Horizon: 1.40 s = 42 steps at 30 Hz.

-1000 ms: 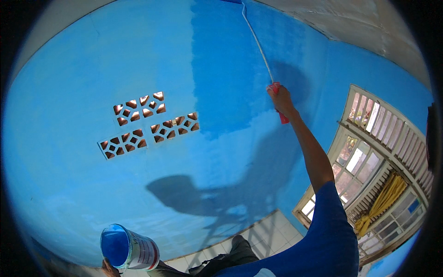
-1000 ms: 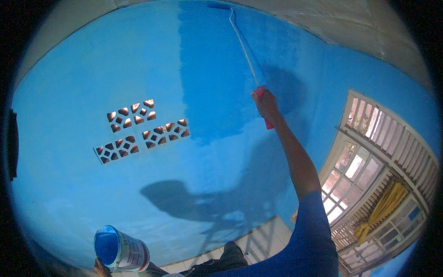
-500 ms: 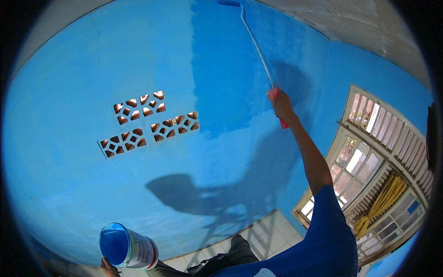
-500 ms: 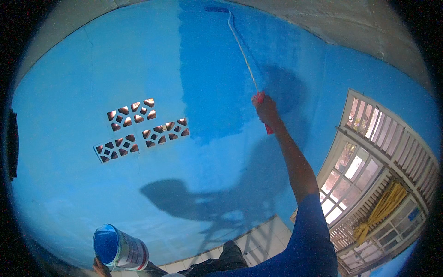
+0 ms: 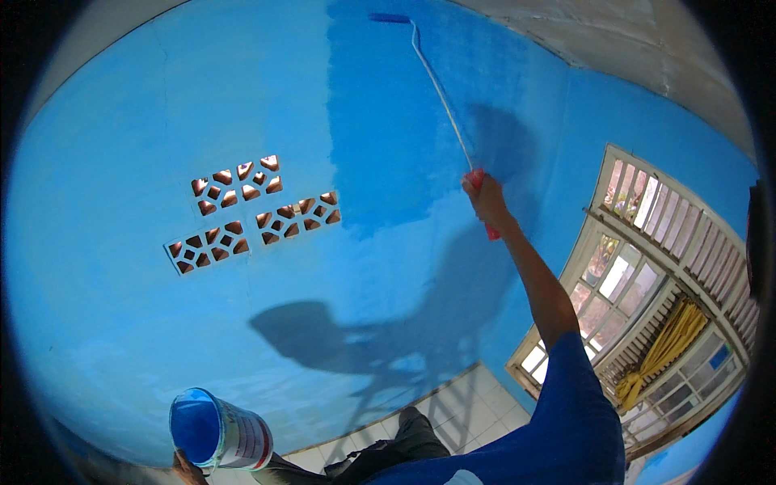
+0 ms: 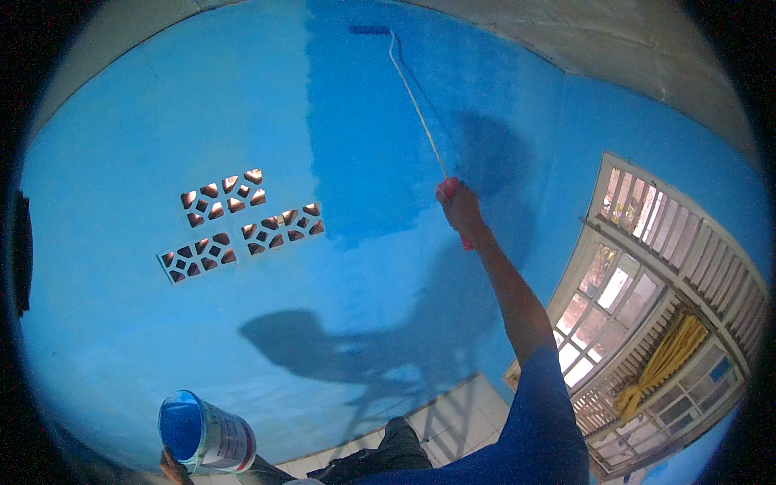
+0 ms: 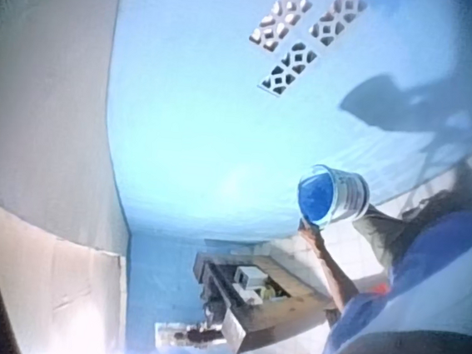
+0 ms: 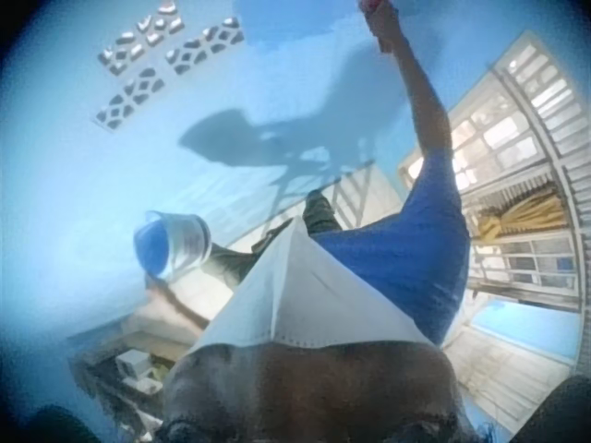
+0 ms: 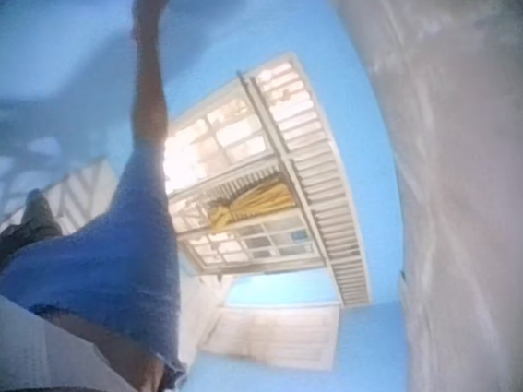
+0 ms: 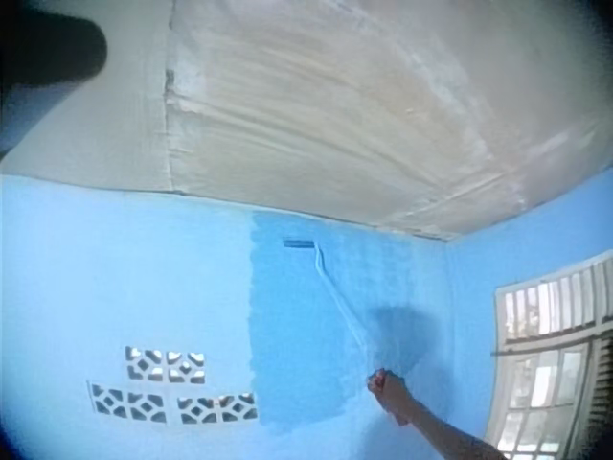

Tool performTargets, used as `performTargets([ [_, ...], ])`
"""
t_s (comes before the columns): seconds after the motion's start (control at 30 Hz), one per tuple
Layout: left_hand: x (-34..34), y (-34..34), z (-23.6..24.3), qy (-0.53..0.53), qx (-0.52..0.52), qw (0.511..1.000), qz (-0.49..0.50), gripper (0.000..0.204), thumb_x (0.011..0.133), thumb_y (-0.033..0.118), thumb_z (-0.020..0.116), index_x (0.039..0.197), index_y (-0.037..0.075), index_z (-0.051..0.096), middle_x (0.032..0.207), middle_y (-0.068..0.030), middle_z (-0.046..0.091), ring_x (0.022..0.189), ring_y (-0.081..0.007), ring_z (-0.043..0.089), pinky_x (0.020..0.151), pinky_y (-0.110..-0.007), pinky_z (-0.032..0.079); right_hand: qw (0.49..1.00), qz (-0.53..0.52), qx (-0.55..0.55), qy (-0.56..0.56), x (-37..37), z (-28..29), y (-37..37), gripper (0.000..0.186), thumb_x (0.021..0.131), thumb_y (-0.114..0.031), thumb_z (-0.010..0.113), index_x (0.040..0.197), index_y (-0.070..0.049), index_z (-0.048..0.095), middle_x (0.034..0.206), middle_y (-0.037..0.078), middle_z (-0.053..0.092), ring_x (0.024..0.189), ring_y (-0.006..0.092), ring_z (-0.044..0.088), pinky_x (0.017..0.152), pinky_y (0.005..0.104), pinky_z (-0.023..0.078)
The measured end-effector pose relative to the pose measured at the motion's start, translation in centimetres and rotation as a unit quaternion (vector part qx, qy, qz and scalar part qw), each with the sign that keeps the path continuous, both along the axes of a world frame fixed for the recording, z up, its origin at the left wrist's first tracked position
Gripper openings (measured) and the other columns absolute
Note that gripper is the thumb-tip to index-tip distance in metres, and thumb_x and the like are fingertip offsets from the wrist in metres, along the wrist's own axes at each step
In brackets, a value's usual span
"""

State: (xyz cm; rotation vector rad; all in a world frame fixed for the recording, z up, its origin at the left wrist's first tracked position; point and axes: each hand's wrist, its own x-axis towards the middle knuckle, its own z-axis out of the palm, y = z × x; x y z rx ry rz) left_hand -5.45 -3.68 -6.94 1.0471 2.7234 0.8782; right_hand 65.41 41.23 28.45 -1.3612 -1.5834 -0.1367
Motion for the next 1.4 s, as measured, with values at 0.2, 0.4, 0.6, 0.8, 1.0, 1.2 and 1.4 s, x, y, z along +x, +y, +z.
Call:
performTargets([
  [0.2,-6.2,-0.6,-5.9,0.250,-0.005,0.967,-0.042,0.042,0.092,0.020,0.029,0.131,0.007,0.032,0.130,-0.0091,0.040,0.111,-0.0204,0.045,0.089,-0.033,0.039,1.000,0.020,0.002,-0.009,0.9,-2.3,0.8,0.034,0.082,-0.036,0.054,0.091,-0.003,0.053,0.085,0.021,0.058,0.082,0.0392,0.057,0.072,0.0441,0.046],
  [0.4,-0.5,0.8,-0.7,0.071,0.069,0.995,-0.013,0.037,0.091,0.019,0.034,0.125,0.006,0.040,0.123,-0.0114,0.046,0.107,-0.0226,0.048,0.088,-0.034,0.040,1.000,-0.003,-0.020,-0.021,0.9,-1.7,-0.1,0.043,0.079,-0.038,0.056,0.090,0.003,0.051,0.081,0.022,0.058,0.078,0.0399,0.058,0.070,0.0457,0.046],
  [0.6,3.3,1.4,3.5,0.058,0.132,0.990,-0.008,0.033,0.089,0.017,0.040,0.119,0.005,0.047,0.115,-0.0140,0.052,0.103,-0.0250,0.051,0.086,-0.035,0.042,0.999,0.014,0.031,-0.020,2.4,-3.3,1.6,0.044,0.080,-0.041,0.055,0.089,0.002,0.050,0.080,0.022,0.059,0.076,0.0407,0.058,0.068,0.0460,0.046],
  [0.8,-3.4,0.5,-3.4,0.407,-0.038,0.913,0.009,0.032,0.091,0.020,0.038,0.118,0.004,0.049,0.111,-0.0144,0.054,0.101,-0.0241,0.052,0.084,-0.033,0.043,0.997,0.056,0.032,-0.053,-0.9,6.0,2.5,0.033,0.082,-0.035,0.053,0.088,-0.002,0.050,0.079,0.021,0.057,0.076,0.0398,0.056,0.064,0.0464,0.045],
  [1.0,0.1,1.2,-0.3,0.203,0.017,0.979,-0.016,0.036,0.092,0.022,0.035,0.124,0.006,0.041,0.117,-0.0102,0.049,0.104,-0.0208,0.050,0.086,-0.031,0.041,0.997,0.058,0.032,-0.047,-1.7,-0.1,3.1,0.033,0.082,-0.035,0.052,0.092,-0.003,0.048,0.084,0.021,0.055,0.079,0.0393,0.056,0.066,0.0461,0.045],
  [1.2,1.5,1.3,1.4,0.004,0.078,0.997,-0.007,0.036,0.091,0.018,0.037,0.124,0.005,0.041,0.119,-0.0119,0.048,0.107,-0.0235,0.048,0.089,-0.034,0.039,0.987,-0.009,0.019,-0.157,1.2,-6.2,1.4,0.029,0.085,-0.033,0.048,0.092,-0.004,0.046,0.088,0.019,0.055,0.080,0.0391,0.056,0.066,0.0469,0.045],
  [1.4,1.5,0.5,2.2,0.025,0.090,0.996,-0.003,0.036,0.090,0.018,0.038,0.123,0.003,0.042,0.119,-0.0144,0.048,0.107,-0.0258,0.047,0.090,-0.036,0.038,0.996,0.079,0.022,-0.020,-3.3,5.4,1.0,0.028,0.083,-0.030,0.052,0.084,-0.002,0.052,0.081,0.020,0.058,0.077,0.0380,0.057,0.065,0.0444,0.046],
])
